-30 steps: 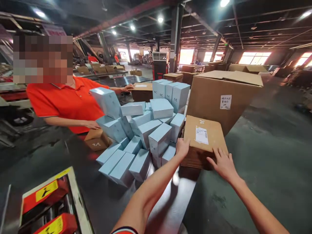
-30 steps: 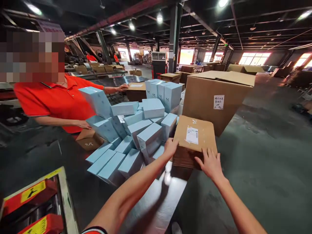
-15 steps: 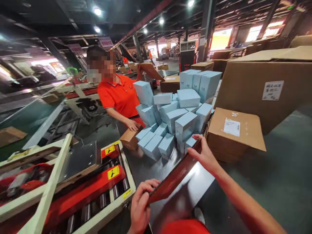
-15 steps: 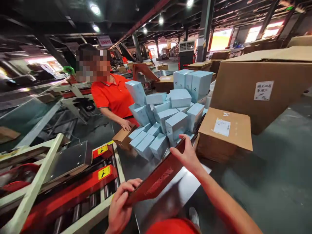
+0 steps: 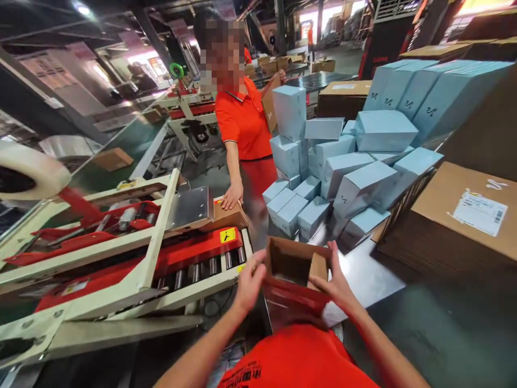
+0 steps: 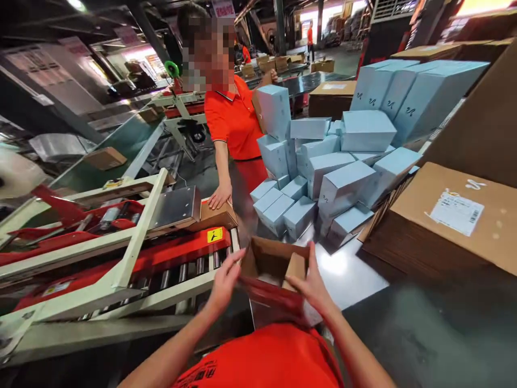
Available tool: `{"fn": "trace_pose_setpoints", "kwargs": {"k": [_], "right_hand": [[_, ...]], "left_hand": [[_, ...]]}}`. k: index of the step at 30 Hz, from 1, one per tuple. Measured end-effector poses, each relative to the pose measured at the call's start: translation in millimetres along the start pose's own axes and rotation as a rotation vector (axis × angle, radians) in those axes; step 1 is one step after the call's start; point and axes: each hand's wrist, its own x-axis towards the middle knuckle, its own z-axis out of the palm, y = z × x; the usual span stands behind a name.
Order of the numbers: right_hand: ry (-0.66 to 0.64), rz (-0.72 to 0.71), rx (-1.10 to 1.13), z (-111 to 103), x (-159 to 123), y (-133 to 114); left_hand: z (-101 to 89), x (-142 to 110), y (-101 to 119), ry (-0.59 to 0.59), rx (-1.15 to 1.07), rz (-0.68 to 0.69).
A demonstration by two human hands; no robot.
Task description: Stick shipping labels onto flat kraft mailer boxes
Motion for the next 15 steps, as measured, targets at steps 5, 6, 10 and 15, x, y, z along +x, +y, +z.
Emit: {"fn": "trace_pose_setpoints", "kwargs": {"k": [5, 6, 10, 15], "right_hand": [[0.006, -0.377, -0.206, -18.9, 0.8, 24.4], [-0.027, -0.454, -0.217, -22.5, -2.6, 25.1], [-0.198, -0.439, -0.171, -42.7, -10.5, 21.2], [-0.107, 0.097, 0.143, -52.3, 18.0, 37.2]], "left_hand": [[0.6, -42.5, -10.4, -0.301, 0.21, 0.044], [3.9, -41.4, -11.7, -0.213, 0.203, 0.021], [20.3, -7.1, -11.3, 0.119, 0.11, -0.242], [25.0, 14.6, -5.8, -0.126, -0.212, -0.541]]}}
